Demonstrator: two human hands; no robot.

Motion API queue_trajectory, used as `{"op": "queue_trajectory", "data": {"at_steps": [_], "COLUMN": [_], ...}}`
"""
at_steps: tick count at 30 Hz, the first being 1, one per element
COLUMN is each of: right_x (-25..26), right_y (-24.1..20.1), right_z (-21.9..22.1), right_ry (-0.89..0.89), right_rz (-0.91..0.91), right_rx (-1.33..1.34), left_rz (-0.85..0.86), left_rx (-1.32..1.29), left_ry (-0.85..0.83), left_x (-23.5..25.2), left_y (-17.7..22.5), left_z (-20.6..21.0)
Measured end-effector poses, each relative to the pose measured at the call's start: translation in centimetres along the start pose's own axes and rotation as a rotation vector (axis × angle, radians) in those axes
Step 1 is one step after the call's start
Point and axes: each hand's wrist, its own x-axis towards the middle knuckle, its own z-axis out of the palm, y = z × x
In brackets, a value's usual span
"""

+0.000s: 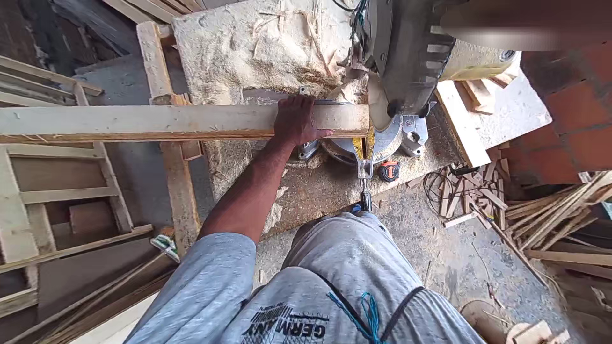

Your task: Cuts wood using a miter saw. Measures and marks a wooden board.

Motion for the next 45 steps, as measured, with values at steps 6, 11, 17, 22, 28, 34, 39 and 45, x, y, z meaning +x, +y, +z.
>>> {"op": "queue_trajectory", "data": {"at_steps": [6, 11, 17, 22, 28, 34, 39, 45], "right_x": [-2.7, -5.3, -7.1, -7.7, -8.4, -8.7, -9.5, -10.0], "right_y": [-10.4, -9.6, -9.9, -9.8, -9.5, -11.2, -11.6, -11.8], "right_z": [1.5, 5.4, 9.4, 10.5, 11.8, 13.3, 15.4, 17.1], "right_ry": [0.005, 0.105, 0.324, 0.350, 0.380, 0.389, 0.476, 0.569], "right_rz": [0.449, 0.428, 0.425, 0.443, 0.493, 0.534, 0.475, 0.433], "right_rx": [-0.394, -0.487, -0.519, -0.520, -0.535, -0.487, -0.513, -0.553], "left_rz": [0.010, 0.034, 0.010, -0.002, 0.002, -0.002, -0.010, -0.001], "left_rx": [-0.031, -0.037, -0.036, -0.042, -0.036, -0.047, -0.065, -0.059], "left_ry": [-0.034, 0.019, -0.009, -0.009, 0.019, 0.012, 0.005, 0.028], "left_x": [0.1, 0.0, 0.0, 0.0, 0.1, 0.1, 0.2, 0.1], "left_y": [-0.2, -0.5, -0.3, -0.3, -0.4, -0.4, -0.4, -0.3], "left_z": [-0.3, 0.3, 0.2, 0.0, 0.4, 0.1, 0.1, 0.2]}}
